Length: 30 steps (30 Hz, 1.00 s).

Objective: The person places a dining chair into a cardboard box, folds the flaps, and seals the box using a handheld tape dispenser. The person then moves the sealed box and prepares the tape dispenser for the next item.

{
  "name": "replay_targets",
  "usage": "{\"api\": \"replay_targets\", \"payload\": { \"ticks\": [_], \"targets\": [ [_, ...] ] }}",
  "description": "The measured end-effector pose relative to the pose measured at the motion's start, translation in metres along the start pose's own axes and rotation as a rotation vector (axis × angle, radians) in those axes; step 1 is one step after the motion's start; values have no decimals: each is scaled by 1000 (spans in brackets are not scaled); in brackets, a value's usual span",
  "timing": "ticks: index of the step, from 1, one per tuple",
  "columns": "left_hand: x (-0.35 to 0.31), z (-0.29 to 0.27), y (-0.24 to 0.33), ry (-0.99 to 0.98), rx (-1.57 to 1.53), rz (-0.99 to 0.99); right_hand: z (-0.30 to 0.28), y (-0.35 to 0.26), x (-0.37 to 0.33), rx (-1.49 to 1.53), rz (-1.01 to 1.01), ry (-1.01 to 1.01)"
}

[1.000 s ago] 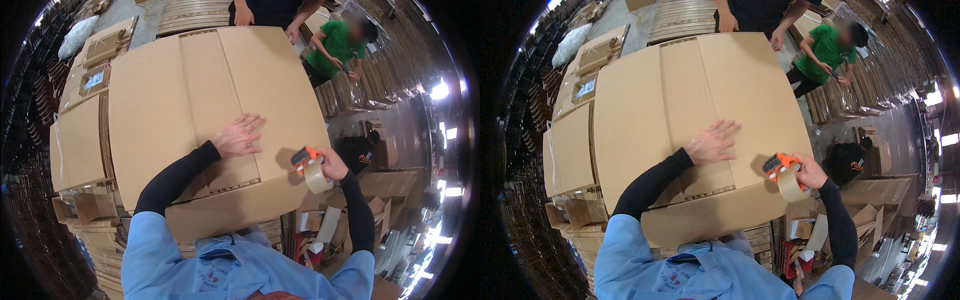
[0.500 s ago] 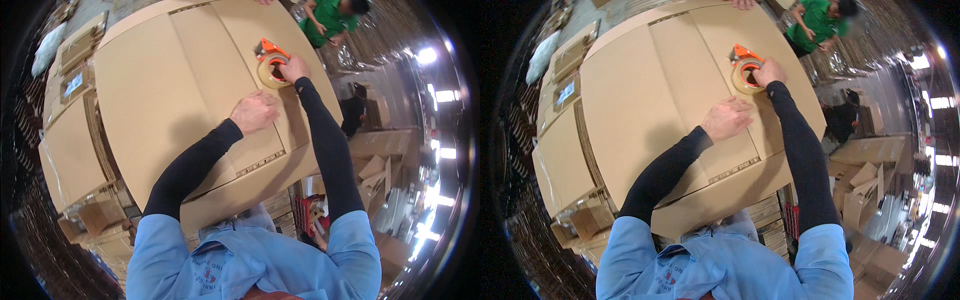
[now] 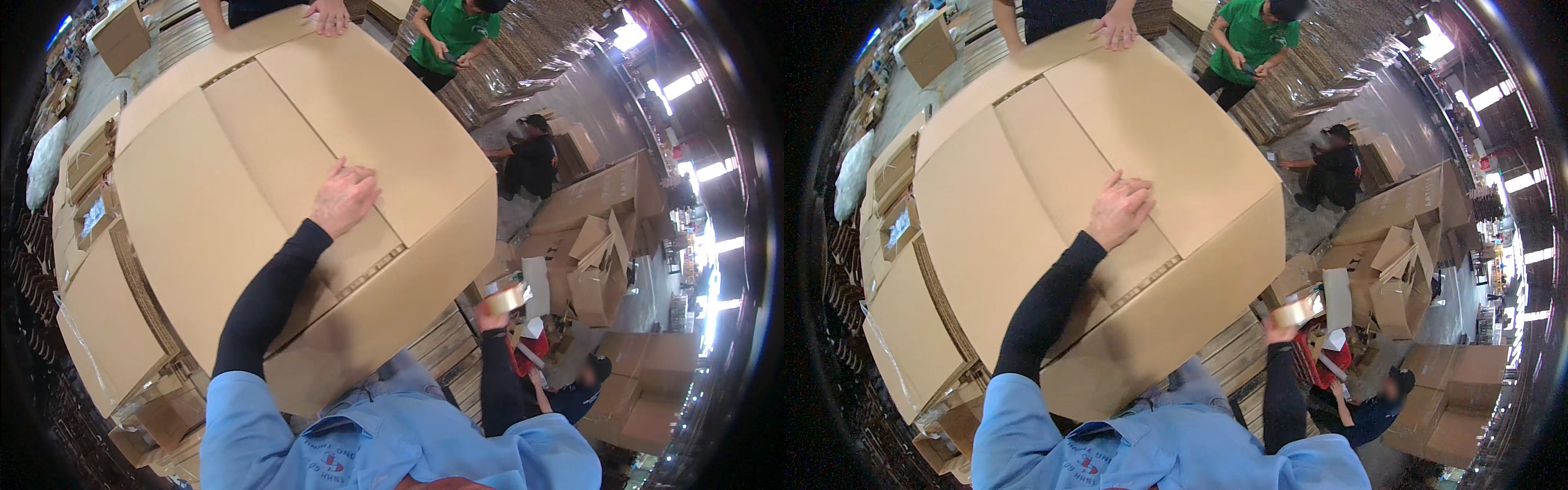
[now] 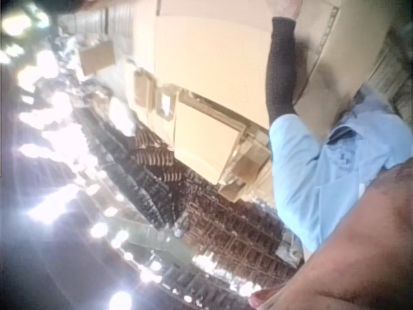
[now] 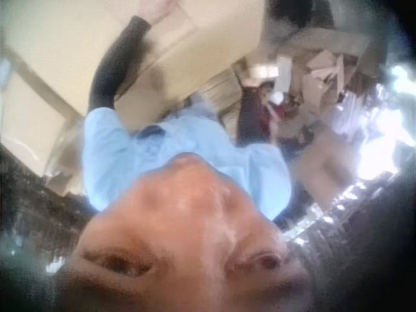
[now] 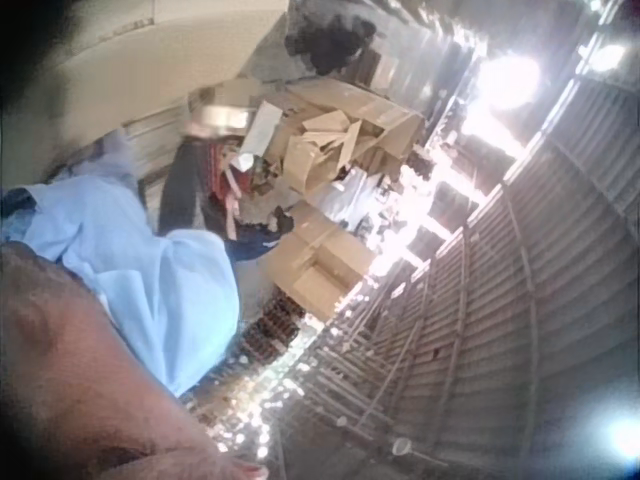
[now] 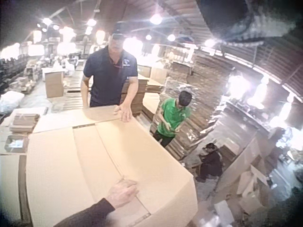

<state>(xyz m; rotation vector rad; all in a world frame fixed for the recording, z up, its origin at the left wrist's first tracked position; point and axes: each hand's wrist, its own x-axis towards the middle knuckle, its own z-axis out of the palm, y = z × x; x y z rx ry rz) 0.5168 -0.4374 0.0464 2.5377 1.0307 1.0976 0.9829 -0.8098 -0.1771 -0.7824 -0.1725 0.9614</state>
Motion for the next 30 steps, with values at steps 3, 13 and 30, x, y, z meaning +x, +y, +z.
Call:
{"api": "replay_targets", "payload": {
  "ticks": [3, 13, 30],
  "targets": [
    [-11, -12, -8, -35, 63, -15, 13, 88, -73, 153, 435, 229],
    [-26, -13, 5, 19, 196, 78, 165, -35, -178, 287, 440, 178],
    [-21, -5, 19, 28, 83, 134, 363, 7, -127, 503, 464, -635]
  ]
}}
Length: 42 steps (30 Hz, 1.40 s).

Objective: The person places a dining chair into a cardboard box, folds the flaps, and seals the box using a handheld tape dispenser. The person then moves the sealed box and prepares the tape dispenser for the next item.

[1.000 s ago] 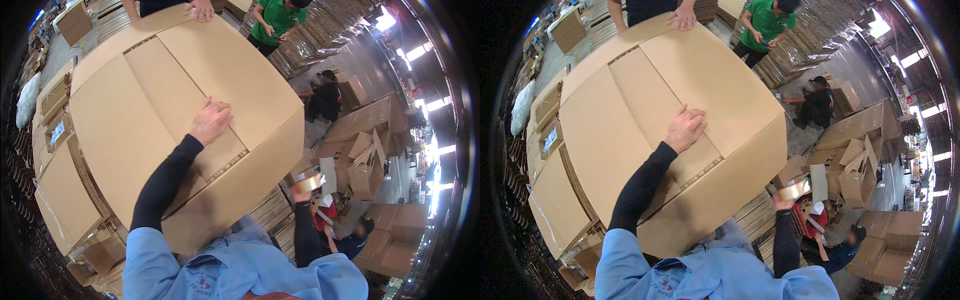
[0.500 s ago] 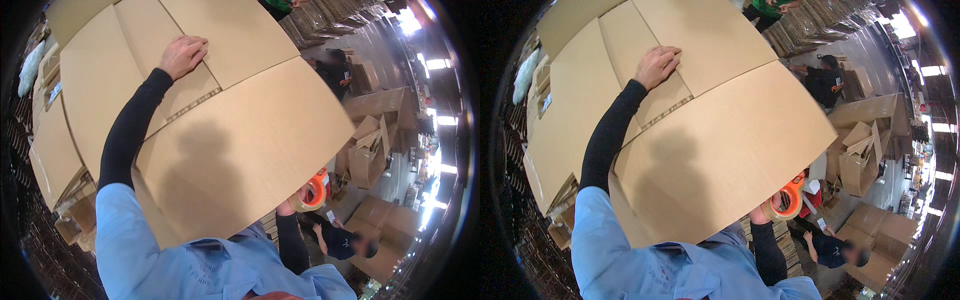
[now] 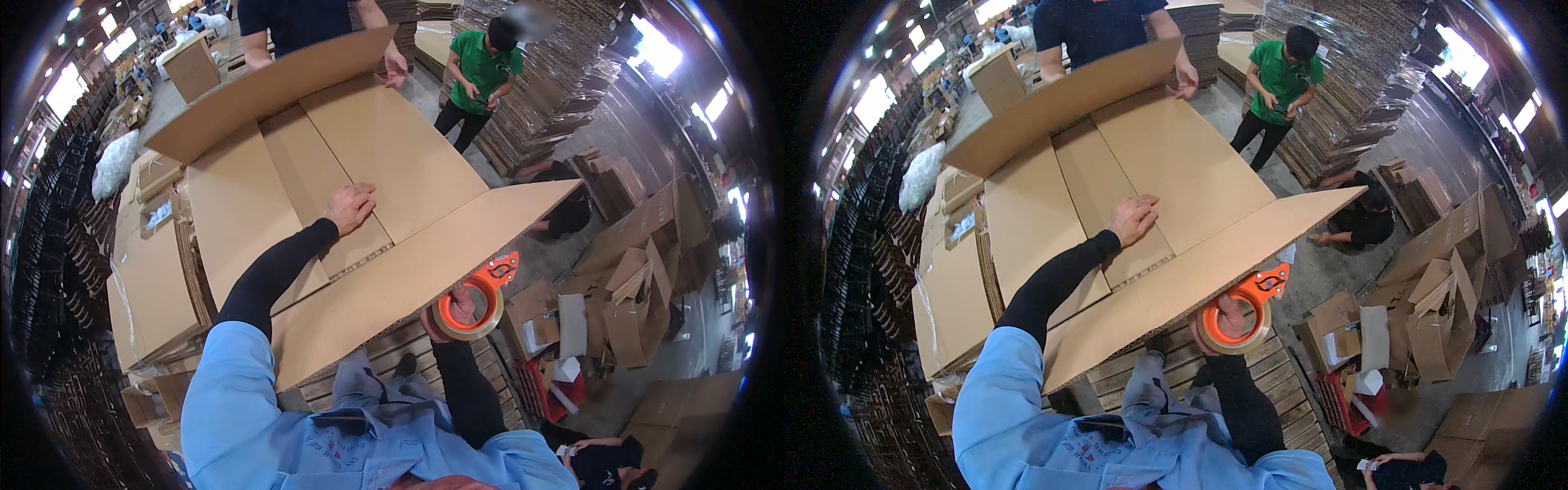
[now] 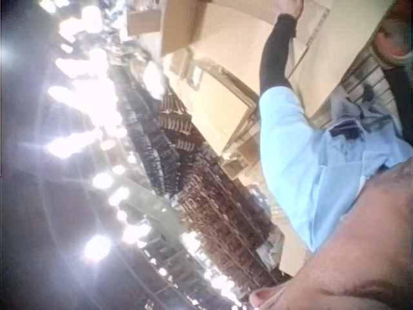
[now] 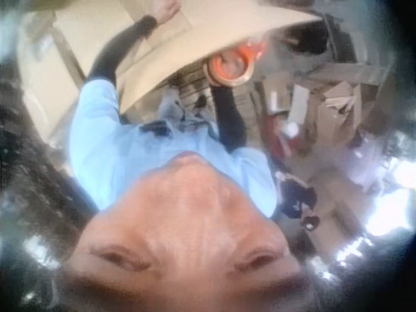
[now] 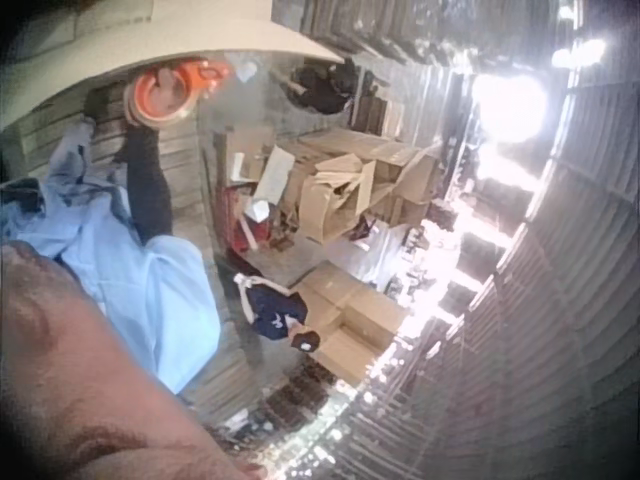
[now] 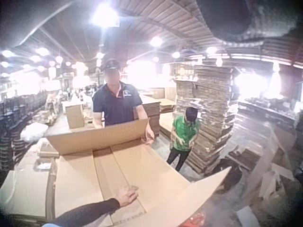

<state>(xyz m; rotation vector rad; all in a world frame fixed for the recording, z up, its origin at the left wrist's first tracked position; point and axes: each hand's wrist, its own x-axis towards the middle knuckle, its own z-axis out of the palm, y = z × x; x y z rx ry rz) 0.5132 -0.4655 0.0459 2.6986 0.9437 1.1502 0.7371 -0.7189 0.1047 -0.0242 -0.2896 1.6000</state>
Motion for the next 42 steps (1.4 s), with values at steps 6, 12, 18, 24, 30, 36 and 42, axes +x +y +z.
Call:
{"api": "replay_targets", "payload": {
  "ticks": [6, 12, 18, 24, 30, 36, 42],
  "targets": [
    [23, -56, -18, -592, -321, -412, 17, 32, 60, 3, -58, 166],
    [158, -256, -86, -991, -644, -595, 23, 72, 160, -411, 48, 148],
    [35, -234, -77, -162, 360, -133, -39, 121, 220, -614, 167, 321],
    [-85, -129, -101, -423, 357, -523, -61, 115, 229, -1397, 150, 266],
    [-73, -136, -93, -385, 359, -610, -8, 98, 240, -1941, 383, -16],
    [-80, -140, -99, -331, 308, -642, -37, 44, 342, -2087, 34, -53],
    [-82, -151, -84, -177, 404, -717, -132, -10, 473, -2786, -59, 68]
  ]
}}
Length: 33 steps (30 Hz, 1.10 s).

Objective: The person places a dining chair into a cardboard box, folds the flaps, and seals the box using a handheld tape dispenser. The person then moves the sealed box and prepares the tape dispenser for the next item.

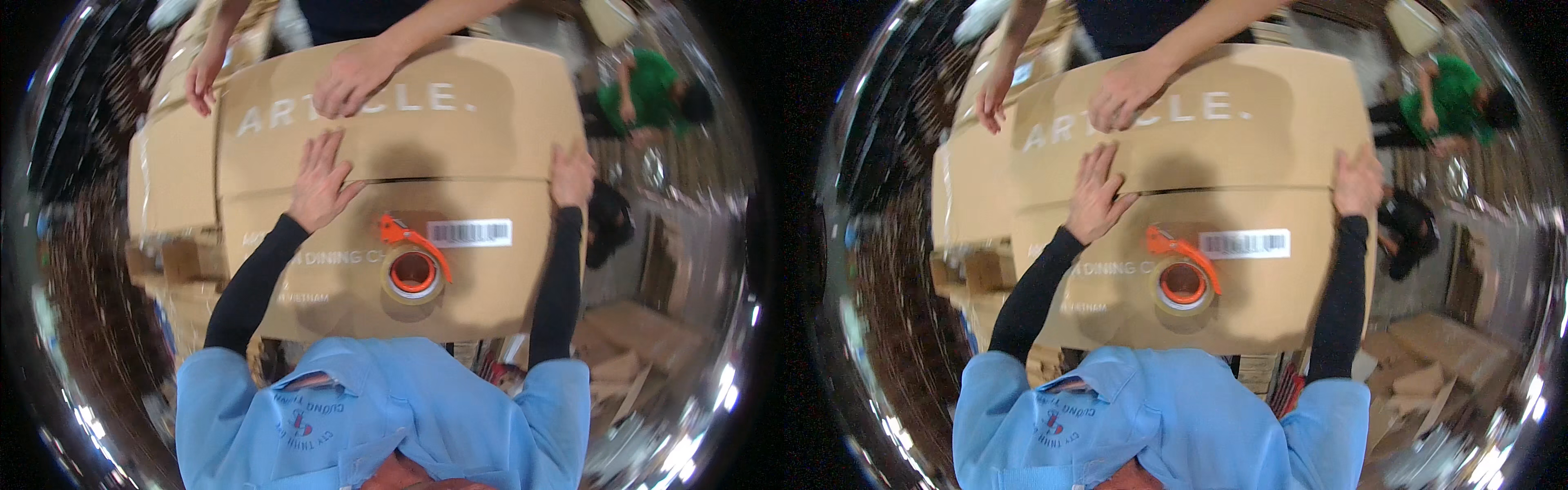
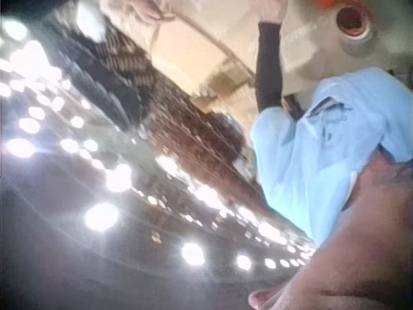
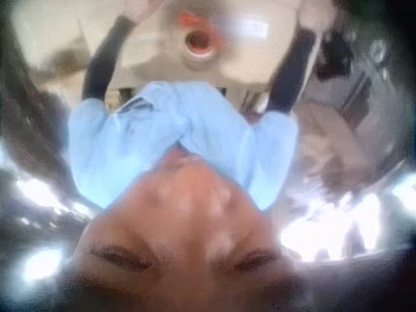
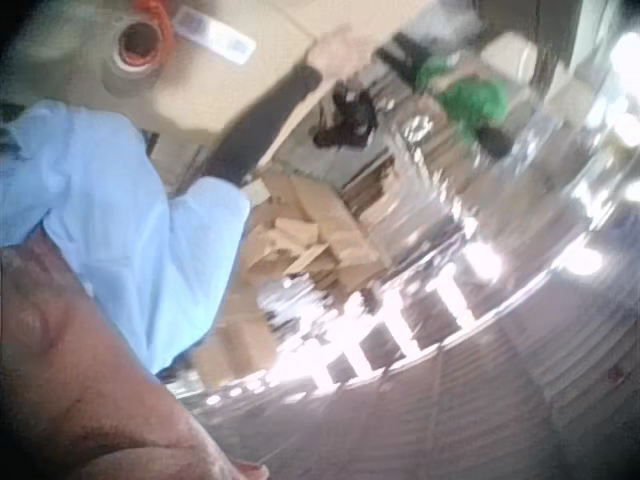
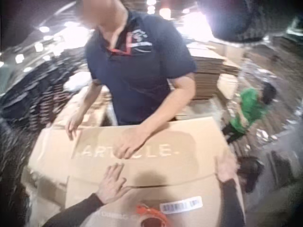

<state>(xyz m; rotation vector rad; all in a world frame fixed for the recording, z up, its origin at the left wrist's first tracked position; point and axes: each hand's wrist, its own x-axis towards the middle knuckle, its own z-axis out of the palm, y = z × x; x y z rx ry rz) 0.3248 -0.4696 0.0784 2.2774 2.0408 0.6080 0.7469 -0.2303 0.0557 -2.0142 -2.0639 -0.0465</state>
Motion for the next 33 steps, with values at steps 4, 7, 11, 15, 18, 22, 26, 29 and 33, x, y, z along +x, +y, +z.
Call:
{"api": "replay_targets", "payload": {
  "ticks": [4, 7, 11, 15, 18, 22, 26, 29, 33],
  "targets": [
    [-15, -13, -7, 176, 140, -334, 5, 16, -7, -57, 37, -43],
    [-43, -20, -38, 32, 144, -786, 0, 14, -10, -82, -1, -75],
    [-70, -4, -53, 138, 148, -829, -9, 3, -10, -67, 0, -140],
    [-59, -11, -48, 76, 170, -810, -9, 8, -9, -70, 0, -138],
    [-41, -8, -33, 209, 154, -737, 1, 16, -10, -119, 10, -118],
    [23, -38, 45, 107, -398, -441, 6, 20, -8, -178, -17, -94],
    [176, 5, 57, 401, -433, -104, 4, 20, -12, -174, 2, -88],
    [294, 82, 18, 407, -130, -48, 2, 19, -13, -130, -85, -41],
    [347, 159, 6, 14, 79, -201, -8, 16, -22, -49, -51, -73]
  ]
}}
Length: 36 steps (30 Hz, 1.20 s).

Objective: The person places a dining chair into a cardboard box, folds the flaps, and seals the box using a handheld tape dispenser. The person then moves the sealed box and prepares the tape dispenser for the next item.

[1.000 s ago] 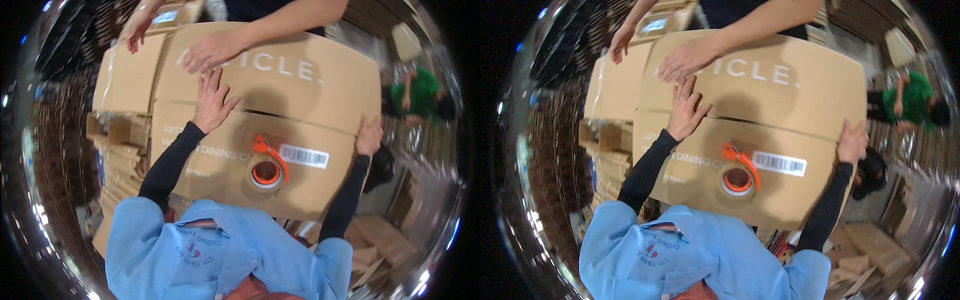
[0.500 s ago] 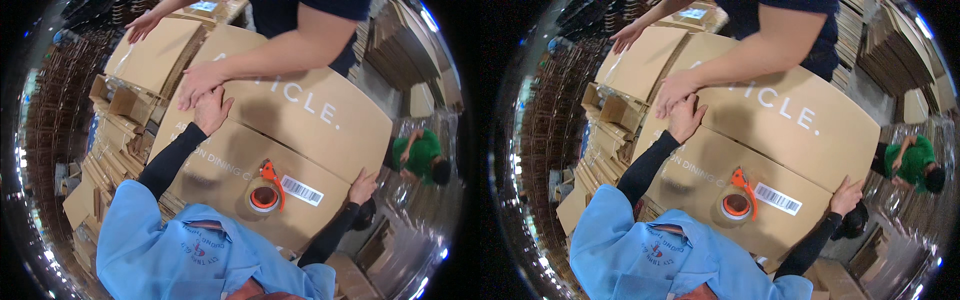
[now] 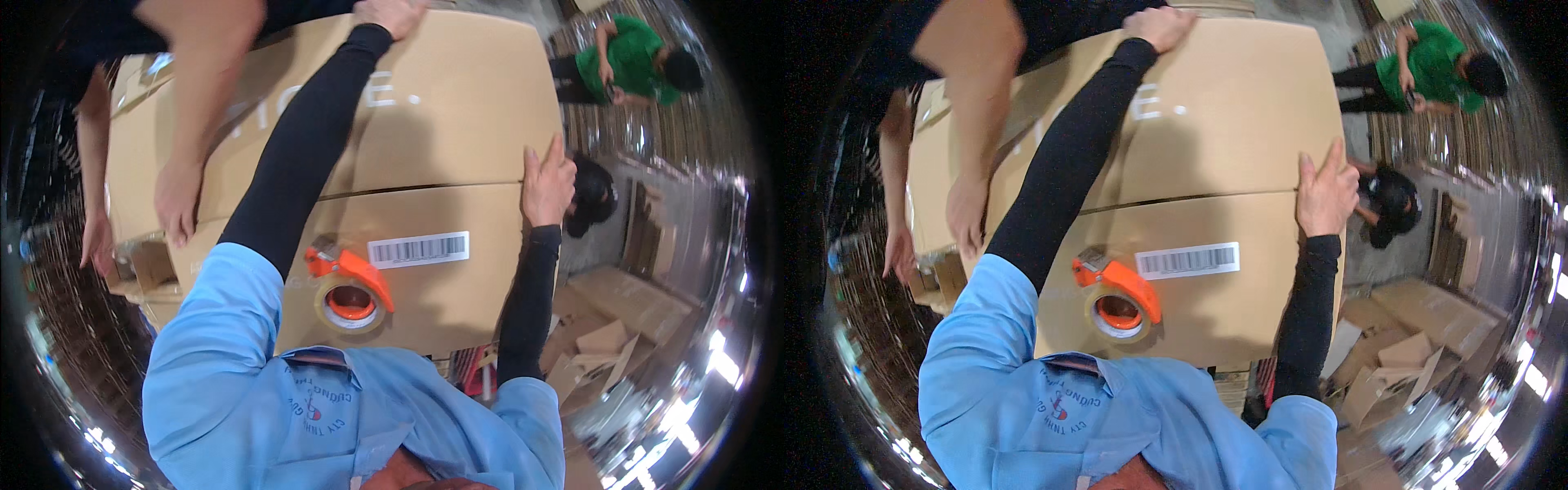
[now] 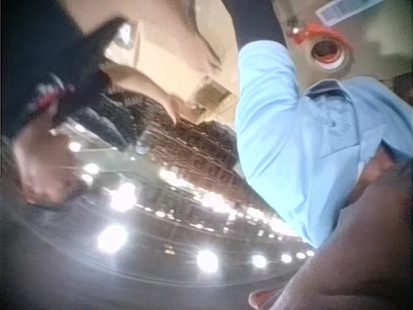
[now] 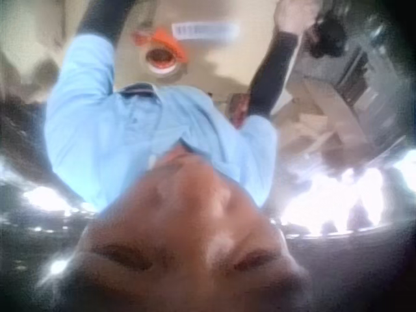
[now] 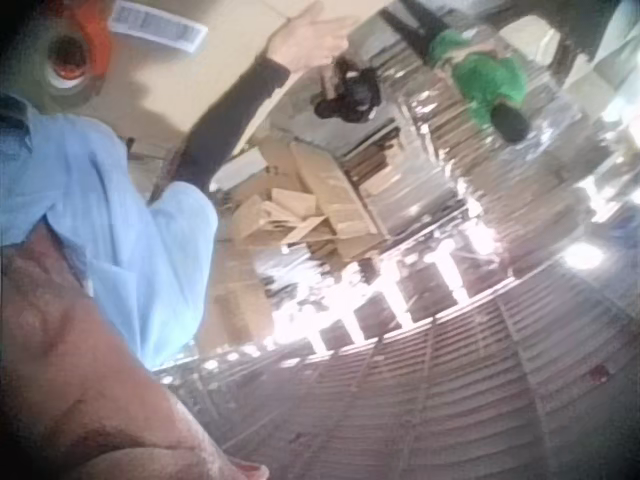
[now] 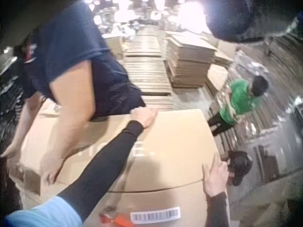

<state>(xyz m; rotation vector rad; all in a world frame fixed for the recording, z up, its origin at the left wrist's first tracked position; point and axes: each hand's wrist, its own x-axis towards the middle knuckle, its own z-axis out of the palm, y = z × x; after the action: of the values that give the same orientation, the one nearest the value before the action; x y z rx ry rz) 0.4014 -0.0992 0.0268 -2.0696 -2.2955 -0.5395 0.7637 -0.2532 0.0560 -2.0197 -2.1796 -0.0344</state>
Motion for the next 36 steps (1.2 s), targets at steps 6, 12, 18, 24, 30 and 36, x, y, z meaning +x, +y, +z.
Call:
{"api": "replay_targets", "payload": {
  "ticks": [6, 12, 18, 24, 30, 36],
  "targets": [
    [-15, -11, 3, 50, 107, 4, 6, 3, 22, -44, -105, 177],
    [-27, -18, 12, 72, 146, 187, 28, -65, 194, 29, -489, 163],
    [-33, -24, 8, 73, 76, 77, 35, -113, 206, 183, -429, -29],
    [-46, -22, 16, 101, -49, 137, 53, -98, 207, -28, -600, 140],
    [-55, -23, 14, 86, 18, 20, 76, -88, 198, -218, -742, 260],
    [-50, -5, -2, -141, 206, 198, 31, -103, 176, 109, -355, -58]
  ]
}}
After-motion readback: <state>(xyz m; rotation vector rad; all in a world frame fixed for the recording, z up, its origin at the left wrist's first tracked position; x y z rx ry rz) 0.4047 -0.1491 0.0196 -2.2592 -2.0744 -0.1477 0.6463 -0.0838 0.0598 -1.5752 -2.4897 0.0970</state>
